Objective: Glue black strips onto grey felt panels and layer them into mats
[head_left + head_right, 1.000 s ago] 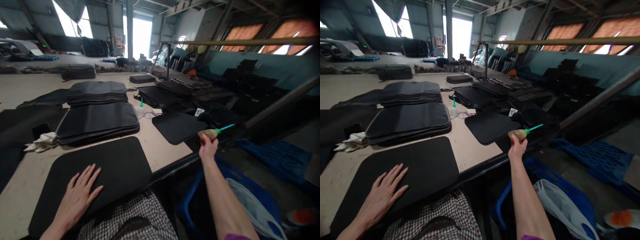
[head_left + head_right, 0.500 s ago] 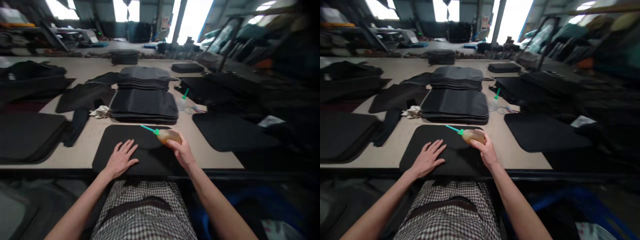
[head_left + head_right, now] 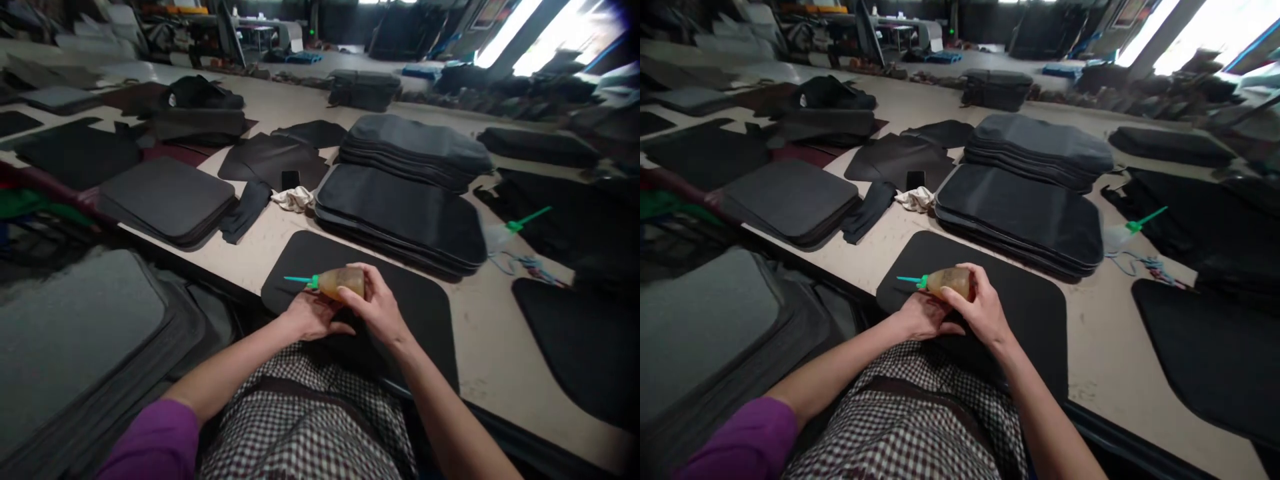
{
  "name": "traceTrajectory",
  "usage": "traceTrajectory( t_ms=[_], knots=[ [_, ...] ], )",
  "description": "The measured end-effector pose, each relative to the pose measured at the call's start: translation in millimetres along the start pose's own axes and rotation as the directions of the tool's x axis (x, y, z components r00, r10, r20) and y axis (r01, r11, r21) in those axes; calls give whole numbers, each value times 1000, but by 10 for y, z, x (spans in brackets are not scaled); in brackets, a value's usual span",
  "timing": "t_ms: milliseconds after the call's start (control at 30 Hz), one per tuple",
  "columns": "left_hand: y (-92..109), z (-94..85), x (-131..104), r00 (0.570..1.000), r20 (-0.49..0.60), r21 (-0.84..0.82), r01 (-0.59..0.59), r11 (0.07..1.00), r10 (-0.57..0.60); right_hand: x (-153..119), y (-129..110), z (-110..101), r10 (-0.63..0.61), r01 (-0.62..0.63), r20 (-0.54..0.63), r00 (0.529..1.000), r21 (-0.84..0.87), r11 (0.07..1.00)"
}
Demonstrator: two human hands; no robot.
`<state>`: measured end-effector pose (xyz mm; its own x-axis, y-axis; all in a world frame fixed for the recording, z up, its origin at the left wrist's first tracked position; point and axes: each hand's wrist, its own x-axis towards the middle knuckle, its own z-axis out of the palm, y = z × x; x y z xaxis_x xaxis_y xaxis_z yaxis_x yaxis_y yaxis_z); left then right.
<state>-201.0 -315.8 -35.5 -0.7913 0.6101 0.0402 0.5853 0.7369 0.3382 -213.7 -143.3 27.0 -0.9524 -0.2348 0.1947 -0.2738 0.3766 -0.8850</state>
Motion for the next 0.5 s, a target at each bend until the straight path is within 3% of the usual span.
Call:
traceTrajectory(
  t_ms=[233,367,500],
  knots=[
    [-1,158,-12,995,-101,-41,18,999,-22,127,-165,412,-169,174,109,980,-43,984],
    [12,150,-30,983,-137,-55,118,991,-125,186,-249,497,-270,298,192,944,-137,945],
    [14,49,-50,989,-139,-25,39,999,-42,247,-281,489,-358,395,222,907,-151,906]
  ],
)
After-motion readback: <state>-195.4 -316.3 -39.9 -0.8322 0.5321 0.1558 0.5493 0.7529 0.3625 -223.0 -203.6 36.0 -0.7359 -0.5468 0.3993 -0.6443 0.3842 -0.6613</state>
